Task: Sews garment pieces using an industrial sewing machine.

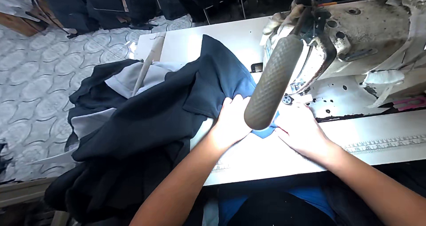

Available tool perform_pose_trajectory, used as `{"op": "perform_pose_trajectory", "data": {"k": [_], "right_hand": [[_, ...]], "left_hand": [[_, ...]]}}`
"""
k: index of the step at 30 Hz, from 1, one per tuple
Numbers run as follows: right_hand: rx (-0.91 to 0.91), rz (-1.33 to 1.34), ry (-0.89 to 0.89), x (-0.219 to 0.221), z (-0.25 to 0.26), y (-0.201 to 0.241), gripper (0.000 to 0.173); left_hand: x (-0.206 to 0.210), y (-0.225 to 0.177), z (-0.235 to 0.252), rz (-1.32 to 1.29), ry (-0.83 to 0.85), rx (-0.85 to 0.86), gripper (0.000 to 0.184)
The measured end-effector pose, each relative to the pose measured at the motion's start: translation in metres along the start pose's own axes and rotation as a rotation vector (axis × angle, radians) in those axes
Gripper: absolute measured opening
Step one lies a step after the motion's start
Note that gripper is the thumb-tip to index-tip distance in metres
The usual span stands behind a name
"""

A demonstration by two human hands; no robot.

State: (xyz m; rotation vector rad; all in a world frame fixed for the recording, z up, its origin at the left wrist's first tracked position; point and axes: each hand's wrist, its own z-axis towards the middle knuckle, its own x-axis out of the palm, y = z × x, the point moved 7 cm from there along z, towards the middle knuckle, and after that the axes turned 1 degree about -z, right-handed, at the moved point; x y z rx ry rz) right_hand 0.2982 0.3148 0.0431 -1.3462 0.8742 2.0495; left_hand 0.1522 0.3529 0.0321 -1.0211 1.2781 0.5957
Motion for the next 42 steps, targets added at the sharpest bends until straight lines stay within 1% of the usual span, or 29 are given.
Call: {"op": "perform_pose_trajectory", "data": {"k": [2, 4, 7, 8, 10, 12, 14, 17, 18, 19, 20, 21, 23, 25, 26, 27, 28, 29, 31, 32, 33, 35, 36, 37, 38, 39, 40, 41, 42], "right_hand": [[-0.027, -0.007, 0.006, 0.001, 0.010, -0.005, 0.027], [-0.011, -0.009, -0.002, -0.001, 0.018, -0.009, 0.024], [0.077, 0.077, 0.042, -0.006, 0.027, -0.015, 0.017], [0.095, 0.120, 0.060, -0.003, 0.027, -0.019, 0.017], [0.058, 0.149, 0.045, 0.012, 0.024, -0.031, 0.023], [0.022, 0.145, 0.016, 0.021, 0.020, -0.037, 0.031], [-0.006, 0.110, -0.029, 0.021, 0.020, -0.035, 0.032], [0.012, 0.099, -0.036, 0.021, 0.019, -0.034, 0.031], [0.024, 0.104, -0.025, 0.023, 0.019, -0.035, 0.029], [0.036, 0.107, -0.015, 0.023, 0.019, -0.035, 0.028], [0.051, 0.110, -0.002, 0.023, 0.019, -0.036, 0.029], [0.053, 0.102, -0.001, 0.022, 0.019, -0.034, 0.029], [0.039, 0.065, -0.022, 0.016, 0.020, -0.029, 0.027], [-0.013, 0.026, -0.063, 0.013, 0.022, -0.026, 0.023], [-0.043, 0.028, -0.065, 0.013, 0.023, -0.024, 0.022], [-0.065, 0.041, -0.059, 0.013, 0.024, -0.023, 0.022], [-0.087, 0.037, -0.066, 0.013, 0.025, -0.022, 0.022], [-0.103, 0.037, -0.065, 0.015, 0.025, -0.020, 0.022], [-0.122, 0.047, -0.057, 0.014, 0.025, -0.016, 0.021], [-0.122, 0.048, -0.061, 0.013, 0.025, -0.015, 0.020], [-0.120, 0.068, -0.059, 0.013, 0.024, -0.015, 0.020], [-0.108, 0.111, -0.053, 0.013, 0.021, -0.017, 0.019], [-0.078, 0.154, -0.012, 0.012, 0.021, -0.019, 0.021], [-0.035, 0.202, 0.038, 0.011, 0.022, -0.022, 0.023], [0.015, 0.247, 0.084, 0.009, 0.023, -0.025, 0.024], [0.050, 0.281, 0.115, 0.009, 0.025, -0.028, 0.025], [0.059, 0.301, 0.122, 0.008, 0.027, -0.030, 0.025], [0.055, 0.310, 0.133, 0.009, 0.028, -0.029, 0.025], [0.031, 0.300, 0.138, 0.009, 0.028, -0.026, 0.024]], "left_hand": [[-0.003, 0.001, 0.004, 0.016, -0.042, 0.010, 0.037], [-0.003, 0.004, 0.010, 0.013, -0.048, -0.026, 0.038], [0.006, 0.013, 0.018, -0.049, -0.091, -0.095, 0.047], [0.009, 0.016, 0.020, -0.090, -0.117, -0.111, 0.050], [0.013, 0.021, 0.023, -0.162, -0.149, -0.143, 0.055], [0.004, 0.018, 0.022, -0.213, -0.095, -0.189, 0.056], [-0.013, 0.012, 0.023, -0.251, -0.036, -0.246, 0.053], [-0.021, 0.006, 0.043, -0.194, -0.032, -0.286, 0.048], [-0.019, 0.007, 0.054, -0.153, -0.055, -0.300, 0.048], [-0.014, 0.013, 0.069, -0.074, -0.117, -0.313, 0.048], [-0.005, 0.022, 0.086, 0.021, -0.264, -0.291, 0.045], [0.001, 0.028, 0.099, 0.069, -0.285, -0.307, 0.046], [-0.001, 0.033, 0.107, 0.051, -0.014, -0.409, 0.051], [0.003, 0.039, 0.107, 0.089, -0.103, -0.361, 0.053], [0.000, 0.038, 0.103, 0.072, -0.095, -0.369, 0.052], [-0.008, 0.036, 0.096, 0.011, -0.037, -0.410, 0.051], [-0.014, 0.039, 0.092, -0.053, -0.034, -0.453, 0.049], [-0.018, 0.046, 0.088, -0.147, -0.095, -0.505, 0.047], [-0.022, 0.073, 0.087, -0.358, -0.240, -0.636, 0.051], [-0.024, 0.084, 0.088, -0.467, -0.309, -0.648, 0.051], [-0.028, 0.088, 0.085, -0.607, -0.369, -0.601, 0.049], [-0.039, 0.074, 0.063, -0.933, -0.448, -0.361, 0.037], [-0.043, 0.060, 0.044, -1.065, -0.399, -0.199, 0.029], [-0.042, 0.041, 0.023, -1.135, -0.269, -0.062, 0.023], [-0.037, 0.027, 0.003, -1.074, -0.104, -0.006, 0.019], [-0.032, 0.019, -0.010, -0.874, -0.011, -0.017, 0.017], [-0.026, 0.020, -0.016, -0.649, 0.013, -0.059, 0.022], [-0.019, 0.026, -0.015, -0.476, -0.021, -0.130, 0.034], [-0.010, 0.036, -0.011, -0.382, -0.056, -0.221, 0.051]]}}
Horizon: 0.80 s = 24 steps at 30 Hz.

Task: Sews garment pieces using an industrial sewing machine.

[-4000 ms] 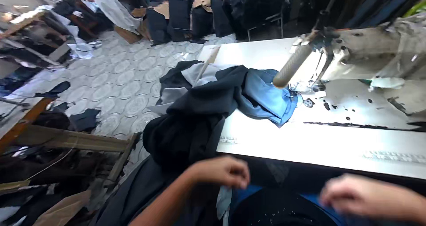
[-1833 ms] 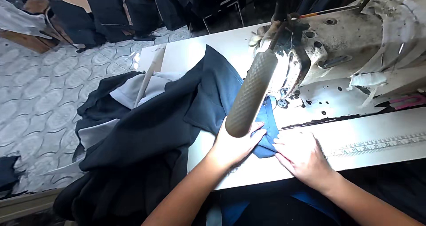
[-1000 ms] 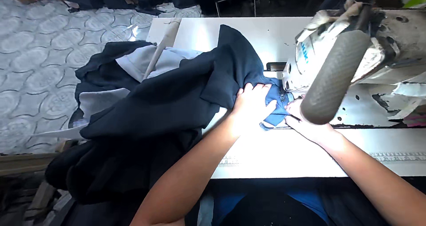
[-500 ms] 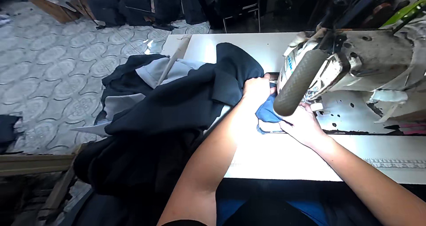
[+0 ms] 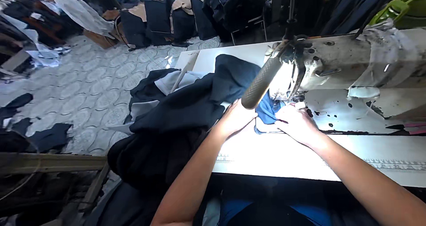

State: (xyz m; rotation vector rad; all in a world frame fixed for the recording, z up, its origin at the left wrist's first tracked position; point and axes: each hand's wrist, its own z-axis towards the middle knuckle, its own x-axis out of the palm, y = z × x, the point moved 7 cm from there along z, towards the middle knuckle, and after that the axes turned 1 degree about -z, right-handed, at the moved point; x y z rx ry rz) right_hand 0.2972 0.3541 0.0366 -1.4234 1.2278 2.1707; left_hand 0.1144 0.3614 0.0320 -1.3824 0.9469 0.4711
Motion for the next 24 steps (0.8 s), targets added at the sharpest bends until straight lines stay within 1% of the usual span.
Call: {"op": "perform_pose_trajectory", "data": {"k": [1, 2, 3, 4, 5, 6, 7, 8, 10, 11, 12, 14, 16, 17, 18, 19, 20, 22, 23, 24], "right_hand": [[-0.044, -0.028, -0.012, 0.002, 0.000, 0.003, 0.023], [-0.103, -0.067, -0.045, 0.003, -0.001, 0.006, 0.022], [-0.151, -0.102, -0.083, 0.004, -0.003, 0.006, 0.021], [-0.184, -0.125, -0.113, 0.005, -0.005, 0.006, 0.020], [-0.200, -0.134, -0.132, 0.005, -0.008, 0.005, 0.019], [-0.201, -0.122, -0.145, 0.004, -0.009, 0.004, 0.019], [-0.194, -0.088, -0.143, 0.003, -0.011, 0.005, 0.020], [-0.196, -0.036, -0.127, 0.002, -0.012, 0.008, 0.023], [-0.206, 0.101, 0.013, 0.002, -0.002, 0.020, 0.037], [-0.208, 0.135, 0.112, 0.005, 0.005, 0.027, 0.043], [-0.233, 0.138, 0.186, 0.007, 0.014, 0.034, 0.046], [-0.311, 0.125, 0.235, 0.011, 0.033, 0.042, 0.042], [-0.216, 0.243, 0.337, 0.008, 0.047, 0.046, 0.031], [-0.167, 0.326, 0.325, 0.004, 0.051, 0.049, 0.025], [-0.133, 0.398, 0.271, 0.001, 0.052, 0.050, 0.019], [-0.122, 0.453, 0.172, -0.001, 0.049, 0.051, 0.016], [-0.141, 0.465, 0.056, -0.004, 0.045, 0.052, 0.017], [-0.234, 0.394, -0.138, -0.008, 0.033, 0.054, 0.029], [-0.282, 0.339, -0.198, -0.007, 0.028, 0.054, 0.028], [-0.327, 0.299, -0.223, -0.003, 0.024, 0.054, 0.027]], "left_hand": [[0.003, 0.008, 0.008, 0.046, -0.052, -0.048, 0.067], [0.004, 0.010, 0.016, 0.085, -0.097, -0.041, 0.073], [0.005, 0.007, 0.023, 0.119, -0.112, -0.005, 0.071], [0.005, 0.001, 0.027, 0.138, -0.087, 0.049, 0.062], [0.003, -0.008, 0.027, 0.145, -0.056, 0.130, 0.049], [-0.001, -0.020, 0.024, 0.125, -0.013, 0.221, 0.035], [-0.005, -0.029, 0.017, 0.093, 0.068, 0.271, 0.029], [-0.010, -0.039, 0.007, 0.051, 0.154, 0.305, 0.029], [-0.018, -0.051, -0.021, -0.065, 0.251, 0.407, 0.033], [-0.017, -0.050, -0.033, -0.109, 0.264, 0.399, 0.034], [-0.015, -0.046, -0.043, -0.110, 0.236, 0.352, 0.036], [-0.013, -0.035, -0.054, -0.084, 0.071, 0.216, 0.035], [-0.011, -0.021, -0.058, -0.162, -0.057, 0.079, 0.029], [-0.010, -0.017, -0.059, -0.236, -0.090, 0.035, 0.029], [-0.008, -0.013, -0.059, -0.332, -0.111, 0.009, 0.028], [-0.006, -0.011, -0.059, -0.444, -0.133, -0.008, 0.023], [-0.003, -0.010, -0.059, -0.575, -0.158, -0.019, 0.015], [0.002, -0.005, -0.060, -0.842, -0.179, -0.038, 0.005], [0.005, -0.004, -0.060, -0.921, -0.190, -0.044, 0.005], [0.007, -0.002, -0.061, -0.983, -0.204, -0.060, 0.006]]}}
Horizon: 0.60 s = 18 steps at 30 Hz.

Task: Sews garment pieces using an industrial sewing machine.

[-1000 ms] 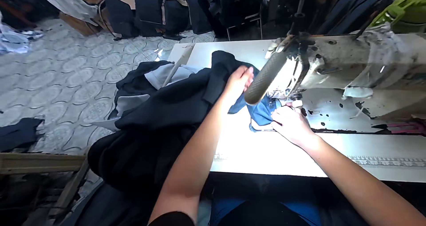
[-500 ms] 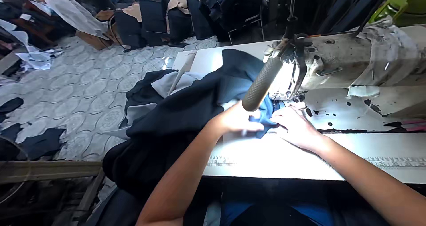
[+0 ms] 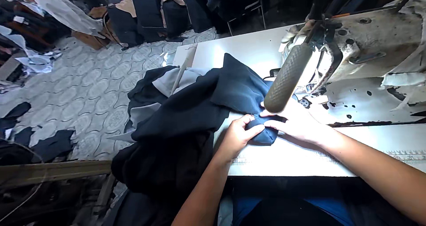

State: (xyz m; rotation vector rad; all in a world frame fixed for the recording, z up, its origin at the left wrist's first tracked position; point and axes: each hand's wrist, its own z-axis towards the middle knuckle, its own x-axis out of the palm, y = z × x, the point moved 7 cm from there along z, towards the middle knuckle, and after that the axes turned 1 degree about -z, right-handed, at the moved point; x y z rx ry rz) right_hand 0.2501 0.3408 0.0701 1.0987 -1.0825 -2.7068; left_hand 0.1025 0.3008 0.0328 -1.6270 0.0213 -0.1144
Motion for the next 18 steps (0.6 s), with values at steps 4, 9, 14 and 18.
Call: {"op": "perform_pose_trajectory", "data": {"k": [4, 9, 14, 18], "right_hand": [[-0.082, -0.045, 0.019, 0.007, -0.007, 0.000, 0.024], [-0.121, -0.078, -0.001, 0.003, -0.005, 0.006, 0.024], [-0.243, -0.332, -0.004, 0.003, -0.029, 0.011, 0.032], [-0.338, -0.432, -0.191, -0.009, -0.052, 0.024, 0.028]], "left_hand": [[0.001, 0.003, -0.004, -0.092, -0.107, 0.030, 0.019], [0.003, -0.025, -0.015, 0.650, -0.159, 0.420, 0.018], [0.008, -0.016, -0.006, 0.346, -0.005, 0.168, 0.016], [0.038, -0.017, -0.014, 0.358, 0.067, 0.212, 0.023]]}}
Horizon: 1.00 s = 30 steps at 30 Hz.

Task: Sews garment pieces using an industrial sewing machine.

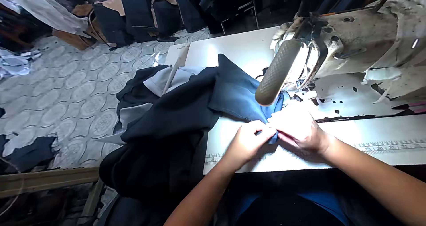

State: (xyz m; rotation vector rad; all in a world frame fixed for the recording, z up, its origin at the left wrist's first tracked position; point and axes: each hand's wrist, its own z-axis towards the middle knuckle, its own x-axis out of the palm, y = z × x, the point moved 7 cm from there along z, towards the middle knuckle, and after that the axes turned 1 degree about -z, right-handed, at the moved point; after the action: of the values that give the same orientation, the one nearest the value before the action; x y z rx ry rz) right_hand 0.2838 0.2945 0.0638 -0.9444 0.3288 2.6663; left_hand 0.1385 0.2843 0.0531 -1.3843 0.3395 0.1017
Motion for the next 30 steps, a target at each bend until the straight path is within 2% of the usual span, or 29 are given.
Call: {"op": "perform_pose_trajectory", "data": {"k": [2, 3, 4, 5, 6, 8, 9, 10, 11, 12, 13, 14, 16, 18, 23, 27, 30], "right_hand": [[0.085, -0.025, -0.013, -0.010, -0.011, 0.003, 0.031], [0.152, -0.014, 0.000, -0.013, -0.019, 0.005, 0.031], [0.221, -0.006, 0.017, -0.013, -0.028, 0.007, 0.031], [0.288, -0.008, 0.044, -0.011, -0.037, 0.009, 0.030], [0.352, -0.025, 0.093, -0.008, -0.046, 0.010, 0.032], [0.437, -0.030, 0.206, -0.005, -0.057, 0.012, 0.035], [0.456, -0.027, 0.227, -0.005, -0.058, 0.011, 0.036], [0.458, -0.035, 0.226, -0.005, -0.057, 0.010, 0.035], [0.451, -0.050, 0.214, -0.005, -0.057, 0.011, 0.035], [0.441, -0.067, 0.199, -0.005, -0.058, 0.012, 0.034], [0.430, -0.084, 0.181, -0.006, -0.058, 0.014, 0.032], [0.418, -0.104, 0.164, -0.008, -0.059, 0.016, 0.031], [0.393, -0.142, 0.132, -0.011, -0.059, 0.019, 0.027], [0.386, -0.159, 0.132, -0.012, -0.057, 0.018, 0.027], [0.411, -0.179, 0.218, -0.008, -0.045, 0.003, 0.028], [0.442, -0.129, 0.348, 0.000, -0.027, -0.019, 0.031], [0.401, -0.118, 0.383, 0.006, -0.016, -0.035, 0.029]], "left_hand": [[0.007, -0.026, -0.001, 0.356, -0.127, 0.372, 0.031], [0.015, -0.034, 0.001, 0.478, -0.101, 0.506, 0.034], [0.023, -0.036, 0.007, 0.577, -0.013, 0.563, 0.037], [0.029, -0.031, 0.017, 0.679, 0.076, 0.530, 0.039], [0.029, -0.019, 0.031, 0.789, 0.149, 0.387, 0.041], [0.018, 0.009, 0.054, 0.930, 0.263, -0.047, 0.044], [0.014, 0.016, 0.061, 0.975, 0.275, -0.165, 0.043], [0.015, 0.017, 0.062, 1.003, 0.265, -0.154, 0.040], [0.020, 0.013, 0.059, 1.015, 0.227, 0.012, 0.034], [0.027, 0.007, 0.052, 0.985, 0.184, 0.266, 0.028], [0.033, 0.002, 0.042, 0.908, 0.203, 0.454, 0.030], [0.038, 0.001, 0.033, 0.821, 0.269, 0.542, 0.035], [0.044, 0.006, 0.018, 0.716, 0.387, 0.521, 0.043], [0.043, 0.010, 0.014, 0.698, 0.415, 0.457, 0.043], [0.039, 0.009, 0.031, 0.674, 0.394, 0.379, 0.042], [0.034, 0.010, 0.047, 0.681, 0.362, 0.382, 0.039], [0.029, 0.027, 0.062, 0.785, 0.395, 0.327, 0.040]]}}
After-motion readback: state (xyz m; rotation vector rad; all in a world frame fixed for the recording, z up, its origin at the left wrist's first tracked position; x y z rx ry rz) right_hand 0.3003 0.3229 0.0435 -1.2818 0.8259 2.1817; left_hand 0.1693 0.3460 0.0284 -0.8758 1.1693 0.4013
